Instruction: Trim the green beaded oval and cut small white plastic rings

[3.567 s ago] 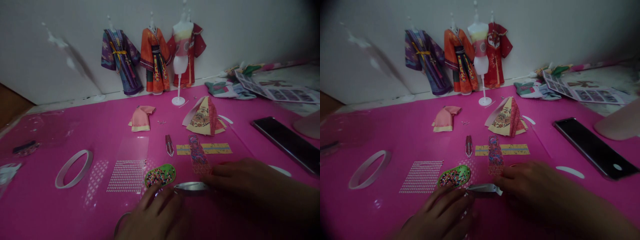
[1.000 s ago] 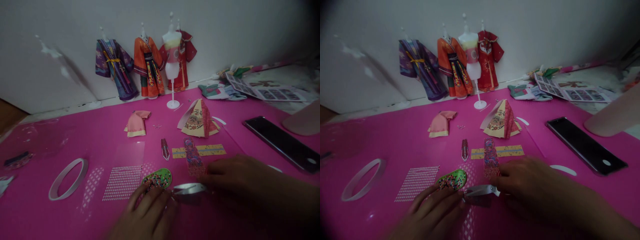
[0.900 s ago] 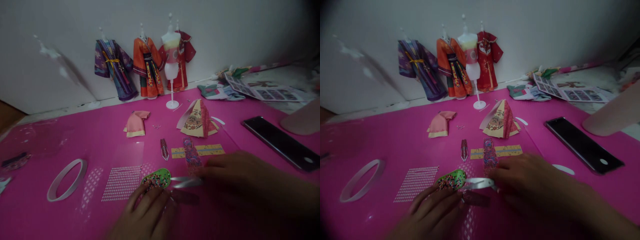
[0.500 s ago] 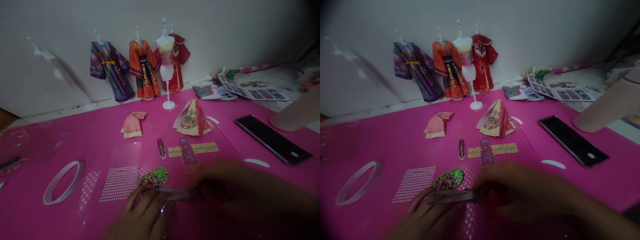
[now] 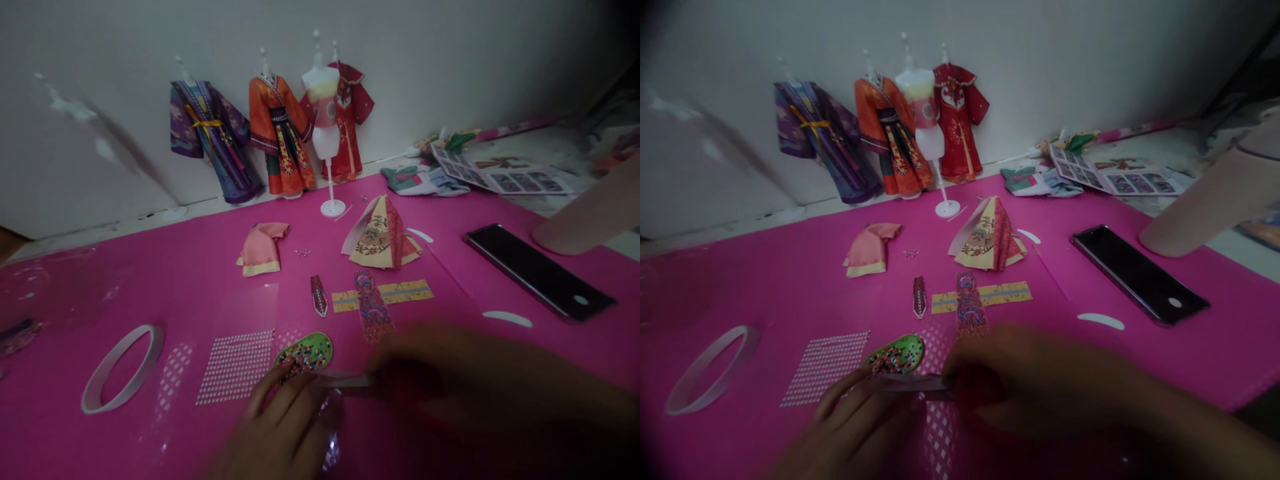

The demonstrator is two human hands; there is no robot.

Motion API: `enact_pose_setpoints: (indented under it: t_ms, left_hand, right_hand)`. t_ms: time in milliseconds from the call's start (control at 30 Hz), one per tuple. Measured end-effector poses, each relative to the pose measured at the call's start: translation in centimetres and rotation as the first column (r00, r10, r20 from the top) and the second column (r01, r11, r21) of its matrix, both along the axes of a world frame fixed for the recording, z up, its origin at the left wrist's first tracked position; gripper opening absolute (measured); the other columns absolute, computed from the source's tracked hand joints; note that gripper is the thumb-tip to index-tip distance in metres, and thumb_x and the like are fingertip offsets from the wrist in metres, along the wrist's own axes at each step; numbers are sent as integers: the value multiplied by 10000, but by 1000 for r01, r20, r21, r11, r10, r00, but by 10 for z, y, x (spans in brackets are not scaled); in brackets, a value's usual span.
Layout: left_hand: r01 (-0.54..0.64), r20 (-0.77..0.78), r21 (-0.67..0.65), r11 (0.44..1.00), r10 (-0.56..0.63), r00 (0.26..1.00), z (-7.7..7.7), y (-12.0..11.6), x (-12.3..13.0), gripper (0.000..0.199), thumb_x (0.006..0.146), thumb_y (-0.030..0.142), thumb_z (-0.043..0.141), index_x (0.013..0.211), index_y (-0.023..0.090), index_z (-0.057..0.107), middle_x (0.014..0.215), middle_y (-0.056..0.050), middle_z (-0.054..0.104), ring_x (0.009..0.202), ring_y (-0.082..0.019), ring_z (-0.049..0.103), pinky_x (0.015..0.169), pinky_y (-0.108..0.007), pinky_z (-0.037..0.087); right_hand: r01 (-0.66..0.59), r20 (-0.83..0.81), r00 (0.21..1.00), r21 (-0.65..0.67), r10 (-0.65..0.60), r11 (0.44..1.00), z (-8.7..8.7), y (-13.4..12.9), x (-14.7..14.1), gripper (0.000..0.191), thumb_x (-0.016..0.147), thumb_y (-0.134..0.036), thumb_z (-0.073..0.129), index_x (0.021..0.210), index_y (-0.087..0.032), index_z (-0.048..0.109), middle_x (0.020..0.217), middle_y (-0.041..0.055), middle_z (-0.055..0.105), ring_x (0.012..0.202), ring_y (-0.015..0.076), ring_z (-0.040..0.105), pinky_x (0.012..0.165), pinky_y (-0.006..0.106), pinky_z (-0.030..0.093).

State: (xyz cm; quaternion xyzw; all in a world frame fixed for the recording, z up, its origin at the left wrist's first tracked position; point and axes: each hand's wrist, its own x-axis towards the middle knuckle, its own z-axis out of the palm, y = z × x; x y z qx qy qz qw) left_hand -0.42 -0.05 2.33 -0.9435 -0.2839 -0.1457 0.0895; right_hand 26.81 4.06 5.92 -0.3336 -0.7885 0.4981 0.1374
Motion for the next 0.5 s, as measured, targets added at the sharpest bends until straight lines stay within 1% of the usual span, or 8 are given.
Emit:
enact_pose_setpoints:
  t_ms: [100, 167, 233, 300, 367, 433, 500]
  left_hand:
    - [-10, 27, -4, 1000, 10, 1000, 0, 0, 0, 281, 1052, 215, 429, 1074, 222, 709, 1019, 23, 761, 1037, -195, 622, 1074, -332, 385]
    - [10, -1, 5, 1000, -10, 1000, -2, 0, -2, 284, 1047, 201, 423, 1094, 221, 702, 1021, 21, 765, 1034, -212, 622, 1057, -353, 380]
    - [44, -66, 2, 999, -44, 997, -4, 0, -5, 243, 1021, 239, 483, 1148, 211, 688, 1047, 8, 767, 1041, -245, 621, 1027, -391, 392]
    - [60, -116, -6, 998, -60, 991, -6, 0, -8, 256, 972, 294, 580, 1195, 207, 671, 1088, 5, 764, 1053, -265, 616, 1014, -410, 396]
    - [53, -130, -9, 999, -54, 990, -8, -1, -9, 305, 931, 304, 639, 1222, 214, 660, 1121, 13, 759, 1077, -267, 606, 1039, -408, 373]
    - [45, -129, -10, 999, -46, 991, -9, -1, -10, 324, 923, 296, 648, 1239, 219, 654, 1137, 19, 753, 1105, -263, 594, 1085, -403, 326]
    - [44, -122, -15, 999, -45, 992, -8, -1, -9, 305, 936, 276, 627, 1233, 214, 659, 1140, 15, 752, 1124, -257, 589, 1124, -400, 283]
  right_hand:
    - [3, 20, 1000, -1, -3, 1000, -2, 0, 0, 547, 737, 13, 589, 1183, -297, 658, 1140, -51, 717, 964, 147, 661, 847, 236, 492]
    - [0, 5, 1000, 9, 0, 1000, -4, 1, -1, 561, 738, 16, 588, 1191, -308, 650, 1158, -57, 713, 987, 148, 658, 855, 236, 486]
    - [5, 3, 1000, 10, -5, 1000, -5, 2, -1, 569, 724, 22, 598, 1181, -312, 653, 1154, -60, 715, 984, 148, 658, 852, 233, 486]
    - [4, 1, 1000, 6, -4, 1000, -5, 2, -1, 569, 713, 26, 609, 1165, -316, 661, 1139, -66, 719, 967, 143, 661, 842, 223, 486]
    - [2, -16, 1000, 9, -2, 1000, -5, 3, 0, 591, 715, 28, 615, 1179, -336, 655, 1156, -81, 714, 989, 132, 660, 858, 211, 481]
    - [-12, -30, 999, 16, 12, 1000, -4, 2, 0, 615, 719, 28, 614, 1205, -349, 638, 1179, -91, 703, 1033, 125, 654, 880, 203, 475]
    - [-16, -1, 1000, 79, 16, 997, -4, 1, 1, 556, 729, 8, 611, 1179, -317, 641, 1149, -72, 708, 1011, 134, 661, 854, 209, 489]
